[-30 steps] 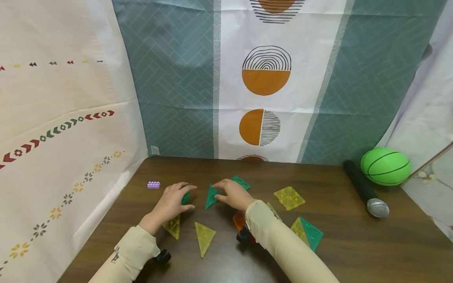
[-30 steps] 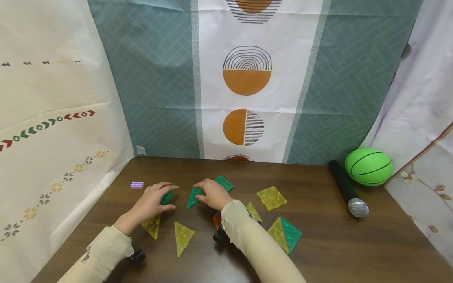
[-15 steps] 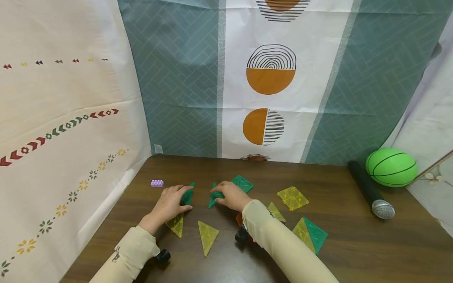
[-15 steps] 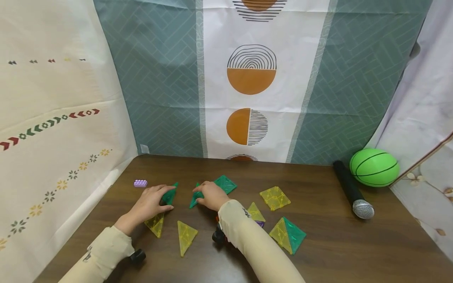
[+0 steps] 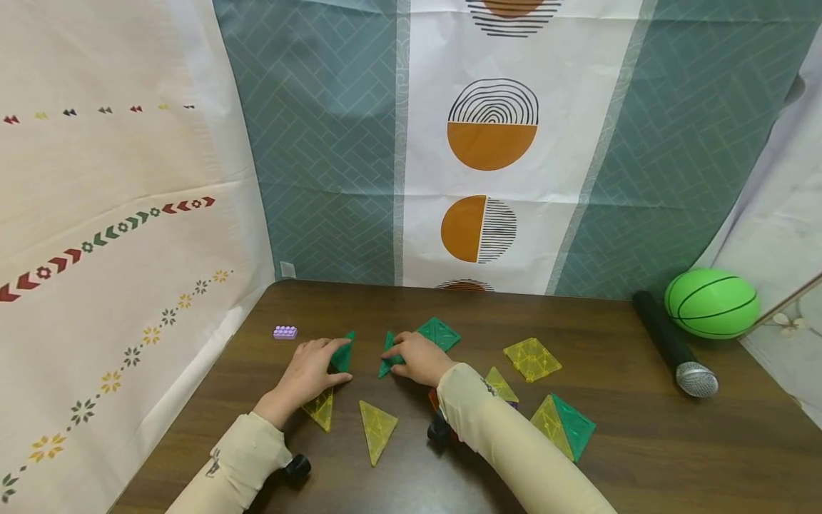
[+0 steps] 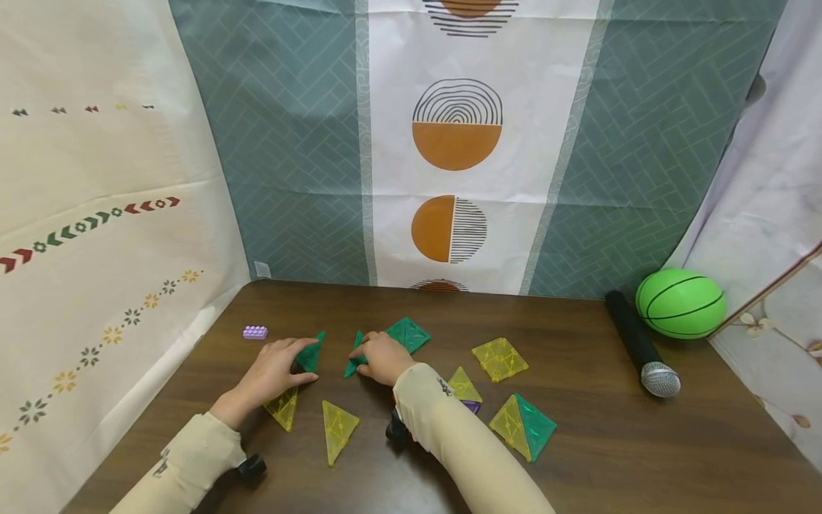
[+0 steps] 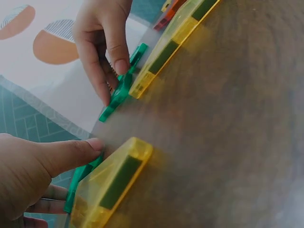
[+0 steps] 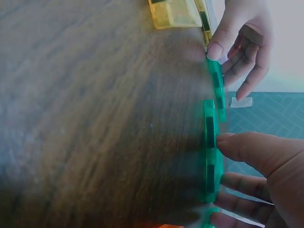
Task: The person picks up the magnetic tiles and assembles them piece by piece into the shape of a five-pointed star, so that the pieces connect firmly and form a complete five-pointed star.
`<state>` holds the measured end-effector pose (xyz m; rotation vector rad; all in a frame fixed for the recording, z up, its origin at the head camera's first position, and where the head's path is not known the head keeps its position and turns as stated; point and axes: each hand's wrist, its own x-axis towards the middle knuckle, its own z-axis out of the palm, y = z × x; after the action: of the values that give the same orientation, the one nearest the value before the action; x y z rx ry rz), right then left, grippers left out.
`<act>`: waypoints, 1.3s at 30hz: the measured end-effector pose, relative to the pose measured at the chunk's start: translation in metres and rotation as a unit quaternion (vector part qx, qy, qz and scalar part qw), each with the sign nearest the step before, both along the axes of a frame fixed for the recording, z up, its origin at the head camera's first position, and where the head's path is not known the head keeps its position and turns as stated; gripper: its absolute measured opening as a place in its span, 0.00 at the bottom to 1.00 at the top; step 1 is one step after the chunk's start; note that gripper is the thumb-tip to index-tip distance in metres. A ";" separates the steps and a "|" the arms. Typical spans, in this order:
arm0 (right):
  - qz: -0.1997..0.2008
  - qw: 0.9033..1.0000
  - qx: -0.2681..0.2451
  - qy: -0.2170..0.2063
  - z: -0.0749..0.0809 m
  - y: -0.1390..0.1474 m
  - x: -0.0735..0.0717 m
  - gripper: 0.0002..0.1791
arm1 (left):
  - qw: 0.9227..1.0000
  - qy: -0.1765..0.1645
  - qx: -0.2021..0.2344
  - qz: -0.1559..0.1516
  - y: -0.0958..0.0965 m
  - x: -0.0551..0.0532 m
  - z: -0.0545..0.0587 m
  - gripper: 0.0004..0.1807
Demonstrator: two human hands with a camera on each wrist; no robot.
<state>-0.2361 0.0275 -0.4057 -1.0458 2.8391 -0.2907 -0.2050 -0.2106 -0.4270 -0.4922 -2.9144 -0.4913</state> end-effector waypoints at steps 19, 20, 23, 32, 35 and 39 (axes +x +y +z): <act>0.009 1.000 0.012 0.008 0.000 0.004 0.002 0.20 | 0.999 0.043 -0.010 0.015 0.015 0.008 -0.007 0.36; 0.009 1.000 0.012 0.006 0.000 0.004 0.002 0.20 | 0.999 0.045 -0.011 0.014 0.016 0.008 -0.007 0.36; 0.010 1.000 0.014 0.001 0.002 0.004 0.003 0.20 | 0.999 0.051 -0.014 0.013 0.019 0.010 -0.008 0.36; 0.015 1.000 0.014 -0.003 0.002 0.006 0.004 0.20 | 0.998 0.062 -0.013 0.008 0.026 0.014 -0.009 0.36; 0.018 1.000 0.014 -0.007 0.002 0.008 0.005 0.20 | 0.998 0.062 -0.009 0.005 0.029 0.015 -0.008 0.36; 0.023 0.999 0.017 -0.014 0.002 0.011 0.004 0.21 | 0.998 0.059 -0.008 0.005 0.030 0.015 -0.008 0.36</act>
<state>-0.2318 0.0380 -0.4037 -1.0916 2.7813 -0.2510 -0.1898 -0.1803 -0.4354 -0.4903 -2.8079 -0.4233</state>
